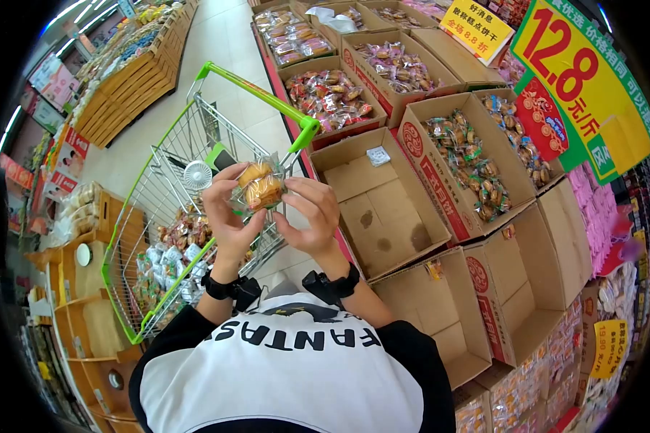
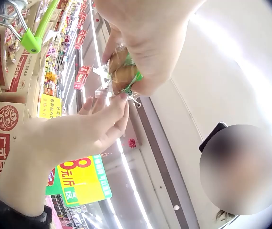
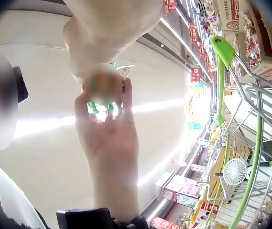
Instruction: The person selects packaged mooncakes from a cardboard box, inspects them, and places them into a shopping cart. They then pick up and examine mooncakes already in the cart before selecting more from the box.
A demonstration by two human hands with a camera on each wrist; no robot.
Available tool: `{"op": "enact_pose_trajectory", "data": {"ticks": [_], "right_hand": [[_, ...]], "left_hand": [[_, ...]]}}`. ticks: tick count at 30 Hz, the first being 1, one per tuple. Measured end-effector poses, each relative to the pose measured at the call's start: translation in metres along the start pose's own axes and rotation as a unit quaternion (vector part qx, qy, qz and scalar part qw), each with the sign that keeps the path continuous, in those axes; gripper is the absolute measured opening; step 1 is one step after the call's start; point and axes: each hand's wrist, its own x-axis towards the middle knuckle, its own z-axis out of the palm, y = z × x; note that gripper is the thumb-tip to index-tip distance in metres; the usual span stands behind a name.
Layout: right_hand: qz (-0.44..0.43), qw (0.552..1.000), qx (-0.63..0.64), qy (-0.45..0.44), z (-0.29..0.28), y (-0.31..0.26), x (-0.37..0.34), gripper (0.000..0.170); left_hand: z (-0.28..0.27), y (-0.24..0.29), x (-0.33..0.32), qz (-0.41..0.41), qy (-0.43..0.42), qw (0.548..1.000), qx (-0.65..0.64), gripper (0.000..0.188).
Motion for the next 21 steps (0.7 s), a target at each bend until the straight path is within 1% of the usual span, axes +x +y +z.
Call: {"op": "enact_pose_trajectory", "data": {"ticks": [3,5,6,7,9,10,11,13,14,15,17,18,19,21], "right_hand": [[0.0,1.0,0.017,-0.021,0.002,0.001,0.006,0.041],[0.056,0.997,0.044,-0.011,0.013,-0.002,0.008,0.043],[0.081,0.994,0.065,-0.028,0.02,-0.002,0.005,0.045],[0.079,0.994,0.071,-0.028,0.03,-0.006,0.004,0.045],[0.145,0.98,0.121,-0.066,0.052,-0.018,0.002,0.047],[0.161,0.97,0.173,-0.06,0.068,-0.021,-0.003,0.048],[0.157,0.968,0.182,-0.066,0.076,-0.024,-0.002,0.048],[0.131,0.968,0.177,-0.121,0.094,-0.033,0.0,0.048],[0.115,0.969,0.187,-0.117,0.107,-0.031,-0.008,0.049],[0.115,0.965,0.199,-0.124,0.119,-0.035,-0.011,0.049],[0.126,0.957,0.221,-0.14,0.14,-0.046,-0.016,0.049],[0.126,0.954,0.229,-0.144,0.151,-0.051,-0.017,0.05],[0.125,0.951,0.239,-0.153,0.16,-0.056,-0.019,0.05],[0.138,0.938,0.262,-0.181,0.176,-0.063,-0.026,0.05]], "left_hand": [[-0.005,-0.002,-0.003,-0.001,-0.009,1.0,-0.01,0.052],[-0.014,-0.003,-0.005,-0.006,-0.012,1.0,-0.016,0.05],[-0.02,-0.003,-0.006,-0.014,-0.019,1.0,-0.021,0.048],[-0.029,-0.002,-0.006,-0.012,-0.016,1.0,-0.015,0.048],[-0.048,-0.001,-0.007,-0.009,0.003,1.0,0.01,0.048],[-0.059,0.001,-0.008,-0.009,0.009,1.0,0.021,0.049],[-0.07,0.001,-0.01,-0.007,0.017,0.999,0.029,0.049],[-0.095,0.003,-0.017,-0.026,0.042,0.997,0.056,0.05],[-0.107,0.005,-0.021,-0.034,0.049,0.996,0.07,0.048],[-0.119,0.007,-0.024,-0.036,0.059,0.994,0.081,0.048],[-0.141,0.011,-0.031,-0.07,0.083,0.993,0.035,0.049],[-0.156,0.011,-0.034,-0.074,0.077,0.993,0.046,0.049],[-0.167,0.013,-0.037,-0.075,0.088,0.992,0.053,0.049],[-0.188,0.018,-0.045,-0.117,0.083,0.989,0.041,0.052]]}}
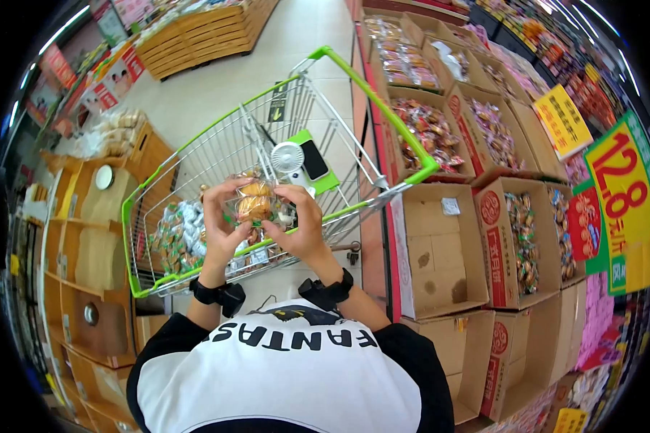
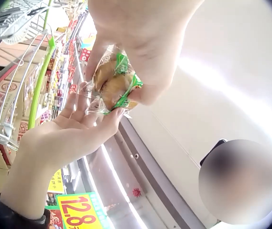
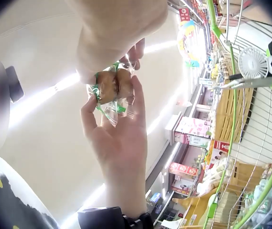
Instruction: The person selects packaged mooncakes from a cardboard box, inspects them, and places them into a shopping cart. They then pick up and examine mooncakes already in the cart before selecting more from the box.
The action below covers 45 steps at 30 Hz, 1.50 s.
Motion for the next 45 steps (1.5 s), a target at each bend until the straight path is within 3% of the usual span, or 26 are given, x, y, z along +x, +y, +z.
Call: {"op": "enact_pose_trajectory", "data": {"ticks": [8,10,12,16,22,24,30,32,34,36,45], "right_hand": [[0.087,0.992,-0.011,-0.087,0.064,0.002,-0.002,0.048],[0.1,0.99,-0.005,-0.098,0.078,0.003,-0.002,0.046],[0.105,0.99,-0.015,-0.096,0.091,0.006,-0.001,0.044],[0.139,0.982,-0.002,-0.132,0.12,0.011,0.0,0.042],[0.221,0.958,0.013,-0.18,0.172,0.026,-0.019,0.037],[0.309,0.919,0.052,-0.239,0.188,0.035,-0.029,0.036],[0.324,0.863,0.004,-0.387,0.224,0.045,-0.049,0.036],[0.306,0.842,-0.005,-0.443,0.237,0.06,-0.065,0.038],[0.313,0.825,-0.019,-0.471,0.247,0.061,-0.069,0.041],[0.352,0.777,-0.038,-0.521,0.256,0.064,-0.075,0.041],[0.33,0.754,-0.025,-0.568,0.28,0.08,-0.087,0.046]], "left_hand": [[-0.068,-0.012,-0.027,-0.137,0.078,0.985,-0.068,0.056],[-0.08,-0.013,-0.031,-0.122,0.076,0.988,-0.062,0.055],[-0.091,-0.01,-0.035,-0.189,0.112,0.973,-0.074,0.055],[-0.117,-0.017,-0.041,-0.158,0.123,0.978,-0.06,0.053],[-0.156,-0.028,-0.068,-0.276,0.213,0.934,-0.075,0.05],[-0.169,-0.041,-0.084,-0.363,0.244,0.898,-0.046,0.045],[-0.202,-0.056,-0.128,-0.428,0.272,0.861,0.042,0.052],[-0.209,-0.052,-0.136,-0.496,0.286,0.817,0.065,0.051],[-0.218,-0.062,-0.151,-0.5,0.3,0.811,0.058,0.051],[-0.224,-0.068,-0.163,-0.514,0.299,0.802,0.049,0.05],[-0.241,-0.093,-0.192,-0.495,0.289,0.814,0.097,0.053]]}}
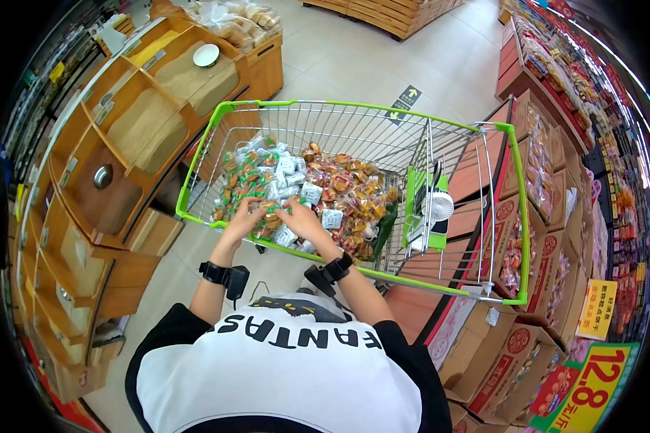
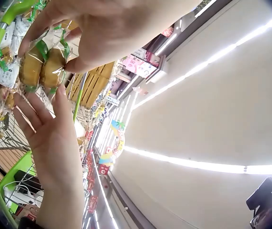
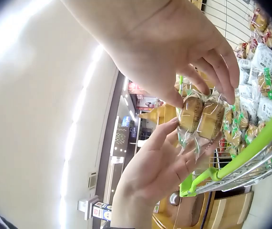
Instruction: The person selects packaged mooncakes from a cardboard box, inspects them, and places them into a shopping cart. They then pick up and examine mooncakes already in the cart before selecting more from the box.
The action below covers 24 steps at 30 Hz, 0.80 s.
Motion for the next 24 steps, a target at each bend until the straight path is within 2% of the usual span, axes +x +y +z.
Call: {"op": "enact_pose_trajectory", "data": {"ticks": [2,5,7,8,9,10,11,12,13,14,16,17,19,21,22,24], "right_hand": [[-0.004,1.0,0.011,-0.01,-0.005,-0.007,0.005,0.046],[-0.032,0.998,0.054,-0.021,-0.014,-0.021,0.017,0.05],[-0.059,0.994,0.085,-0.019,-0.022,-0.035,0.023,0.054],[-0.147,0.984,0.095,0.029,-0.027,-0.043,0.025,0.06],[-0.235,0.963,0.104,0.076,-0.03,-0.048,0.026,0.067],[-0.236,0.963,0.104,0.077,-0.033,-0.05,0.026,0.067],[-0.251,0.963,0.024,0.094,-0.036,-0.05,0.026,0.068],[-0.263,0.957,-0.056,0.112,-0.038,-0.05,0.024,0.07],[-0.263,0.957,-0.055,0.114,-0.037,-0.044,0.023,0.07],[-0.258,0.959,-0.05,0.108,-0.034,-0.034,0.023,0.07],[-0.251,0.961,-0.045,0.105,-0.034,-0.026,0.015,0.07],[-0.237,0.969,-0.017,0.073,-0.034,-0.024,0.006,0.071],[-0.222,0.974,0.009,0.039,-0.036,-0.023,-0.008,0.071],[-0.178,0.984,0.03,-0.006,-0.036,-0.022,-0.019,0.07],[-0.215,0.976,0.012,0.015,-0.033,-0.014,-0.019,0.066],[-0.214,0.976,0.022,0.008,-0.031,-0.01,-0.023,0.063]], "left_hand": [[-0.004,-0.003,0.009,-0.001,0.006,1.0,0.016,0.052],[-0.01,0.012,0.02,0.03,0.005,0.999,-0.038,0.049],[-0.018,0.045,0.019,0.025,-0.009,0.983,-0.182,0.05],[-0.021,0.056,0.02,0.025,-0.008,0.983,-0.181,0.05],[-0.024,0.065,0.021,0.073,0.033,0.976,-0.201,0.051],[-0.026,0.07,0.024,0.122,0.074,0.965,-0.22,0.052],[-0.028,0.069,0.029,0.122,0.074,0.965,-0.218,0.052],[-0.031,0.064,0.035,0.085,0.117,0.972,-0.186,0.051],[-0.034,0.056,0.042,0.048,0.158,0.975,-0.152,0.051],[-0.035,0.044,0.048,0.05,0.155,0.975,-0.15,0.051],[-0.032,0.024,0.052,0.02,0.137,0.99,-0.027,0.043],[-0.028,0.019,0.048,0.021,0.135,0.99,-0.028,0.043],[-0.018,0.022,0.03,-0.001,0.012,0.999,-0.037,0.034],[-0.01,0.01,0.028,0.025,0.004,0.999,-0.048,0.029],[-0.008,0.011,0.025,0.023,-0.024,0.999,-0.005,0.028],[0.0,0.015,0.019,0.022,-0.058,0.998,0.031,0.026]]}}
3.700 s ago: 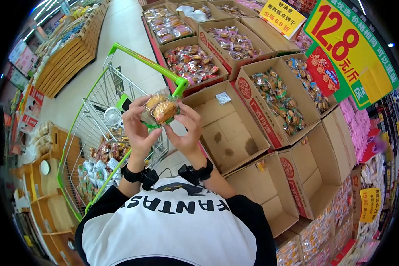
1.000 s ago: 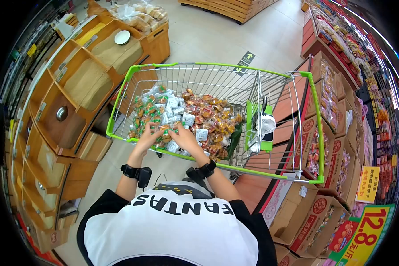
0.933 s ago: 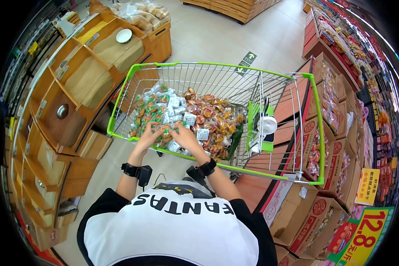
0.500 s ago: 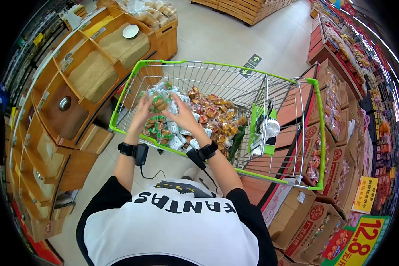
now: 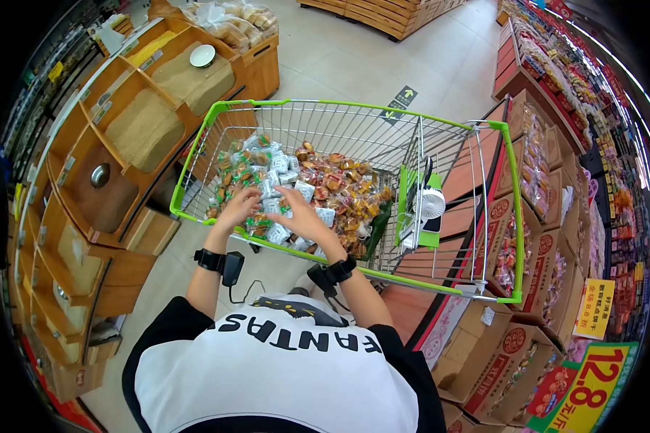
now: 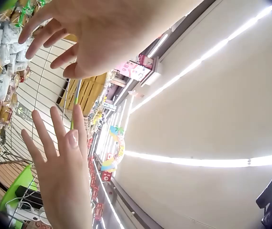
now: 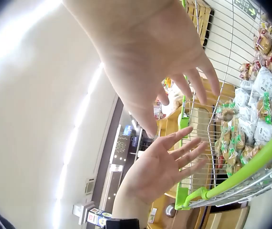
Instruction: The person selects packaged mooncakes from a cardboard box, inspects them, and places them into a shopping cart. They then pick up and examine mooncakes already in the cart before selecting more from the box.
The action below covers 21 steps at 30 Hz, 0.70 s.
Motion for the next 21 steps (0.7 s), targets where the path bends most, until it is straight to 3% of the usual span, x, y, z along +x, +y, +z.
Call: {"op": "enact_pose_trajectory", "data": {"ticks": [4,9,11,15,18,21], "right_hand": [[0.016,0.999,0.022,-0.016,0.0,-0.003,-0.011,0.054],[0.016,0.999,0.037,-0.033,-0.004,-0.013,-0.027,0.051],[0.061,0.995,-0.02,-0.077,-0.01,-0.019,-0.035,0.047],[0.014,0.999,-0.03,-0.031,-0.007,-0.009,-0.052,0.043],[0.053,0.997,-0.032,-0.045,-0.012,-0.009,-0.063,0.041],[0.058,0.998,-0.018,-0.014,-0.018,-0.013,-0.077,0.038]], "left_hand": [[0.014,0.012,-0.009,0.002,-0.02,1.0,-0.009,0.025],[0.031,0.015,-0.011,0.062,-0.029,0.998,0.011,0.025],[0.038,0.02,-0.016,0.078,-0.042,0.996,0.026,0.025],[0.052,0.029,-0.027,0.114,-0.048,0.989,0.076,0.024],[0.064,0.028,-0.028,0.153,-0.078,0.983,0.062,0.023],[0.079,0.044,-0.038,0.139,-0.109,0.983,0.053,0.022]]}}
